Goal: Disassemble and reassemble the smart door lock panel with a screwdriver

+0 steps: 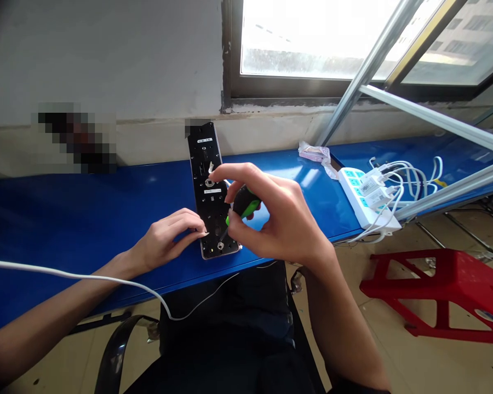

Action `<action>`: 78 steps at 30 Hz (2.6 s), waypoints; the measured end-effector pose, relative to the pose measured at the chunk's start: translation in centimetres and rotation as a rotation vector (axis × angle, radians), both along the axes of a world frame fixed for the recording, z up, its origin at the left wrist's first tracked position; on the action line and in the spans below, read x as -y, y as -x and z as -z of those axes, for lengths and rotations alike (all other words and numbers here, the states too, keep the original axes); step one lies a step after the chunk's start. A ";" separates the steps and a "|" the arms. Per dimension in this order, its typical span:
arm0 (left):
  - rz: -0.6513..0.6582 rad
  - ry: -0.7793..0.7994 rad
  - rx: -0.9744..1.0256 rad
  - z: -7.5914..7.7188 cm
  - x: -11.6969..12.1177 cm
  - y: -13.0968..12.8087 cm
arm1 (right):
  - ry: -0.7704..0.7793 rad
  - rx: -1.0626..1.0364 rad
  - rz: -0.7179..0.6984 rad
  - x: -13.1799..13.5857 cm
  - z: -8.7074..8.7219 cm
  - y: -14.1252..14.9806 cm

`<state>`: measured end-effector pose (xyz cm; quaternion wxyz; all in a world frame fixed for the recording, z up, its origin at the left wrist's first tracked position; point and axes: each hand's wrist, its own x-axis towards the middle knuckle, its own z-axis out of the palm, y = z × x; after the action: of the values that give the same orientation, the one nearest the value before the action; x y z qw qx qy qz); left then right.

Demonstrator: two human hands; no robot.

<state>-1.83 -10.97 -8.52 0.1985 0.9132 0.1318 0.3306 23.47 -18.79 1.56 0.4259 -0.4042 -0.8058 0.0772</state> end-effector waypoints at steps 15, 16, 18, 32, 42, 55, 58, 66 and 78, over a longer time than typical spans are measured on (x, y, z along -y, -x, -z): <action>0.052 -0.104 -0.474 -5.6 -7.5 -12.2 | 0.026 0.010 0.194 -4.8 0.8 -9.3; 0.061 -0.107 -0.520 -5.5 -8.3 -13.3 | 0.028 0.000 0.202 -5.1 1.1 -10.0; 0.055 -0.123 -0.606 -5.3 -9.6 -15.2 | 0.030 -0.019 0.209 -5.7 1.7 -11.3; -0.017 -0.072 -0.883 -3.9 -12.1 -20.1 | 0.093 -0.094 0.174 -8.1 3.5 -14.0; -0.023 -0.024 -0.878 -3.7 -12.5 -20.2 | 0.101 -0.088 0.176 -7.9 3.5 -14.2; 0.041 -0.081 -0.637 -5.8 -9.6 -16.1 | 0.077 -0.083 0.133 -6.3 2.0 -12.2; 0.030 -0.060 -0.518 -5.8 -7.6 -13.3 | 0.061 -0.096 0.098 -5.3 1.5 -10.8; -0.052 0.028 -0.184 -2.7 -3.4 -6.0 | 0.027 -0.152 0.004 -2.3 0.2 -6.3; 0.119 0.099 -0.274 -0.8 0.1 -3.1 | -0.044 0.035 -0.014 0.3 0.4 -3.0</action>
<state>1.29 -11.08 -7.77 0.2425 0.9451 0.1195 0.1835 26.45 -19.10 1.13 0.4200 -0.3903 -0.8174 0.0557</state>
